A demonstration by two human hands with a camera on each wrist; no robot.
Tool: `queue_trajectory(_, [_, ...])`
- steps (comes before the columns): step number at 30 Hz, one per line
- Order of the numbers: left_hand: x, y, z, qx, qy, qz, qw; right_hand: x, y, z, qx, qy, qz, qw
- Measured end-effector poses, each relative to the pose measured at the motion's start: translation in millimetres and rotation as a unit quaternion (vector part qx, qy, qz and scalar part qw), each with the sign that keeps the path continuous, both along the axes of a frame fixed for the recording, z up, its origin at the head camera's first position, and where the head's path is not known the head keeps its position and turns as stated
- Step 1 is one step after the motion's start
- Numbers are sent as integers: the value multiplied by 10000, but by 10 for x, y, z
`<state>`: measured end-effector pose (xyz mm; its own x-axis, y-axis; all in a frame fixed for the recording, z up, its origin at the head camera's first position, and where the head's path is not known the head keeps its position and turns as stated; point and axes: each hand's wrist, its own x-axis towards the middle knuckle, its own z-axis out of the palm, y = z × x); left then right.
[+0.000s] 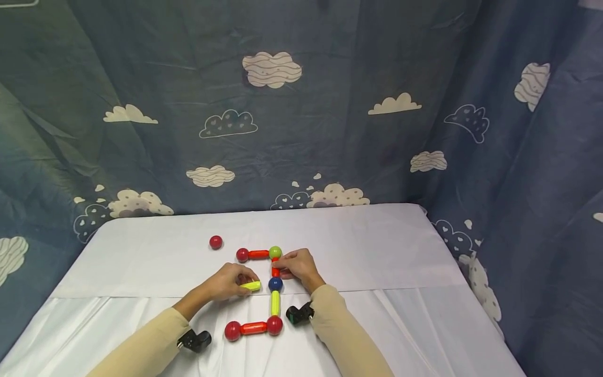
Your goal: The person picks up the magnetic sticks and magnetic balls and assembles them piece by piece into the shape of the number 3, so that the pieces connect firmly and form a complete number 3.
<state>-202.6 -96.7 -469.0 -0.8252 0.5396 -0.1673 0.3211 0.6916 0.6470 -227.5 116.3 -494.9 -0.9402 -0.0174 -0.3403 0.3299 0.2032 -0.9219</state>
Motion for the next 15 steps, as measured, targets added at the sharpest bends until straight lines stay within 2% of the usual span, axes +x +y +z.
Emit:
queue_trajectory(8, [4,49,-32,-212,6,50,9998,14,-12,-17,67,-88,-13,9999])
queue_trajectory(15, [-23,97,-26,-218,17,-90,9997,2,3,-1,68,-88,-44,9999])
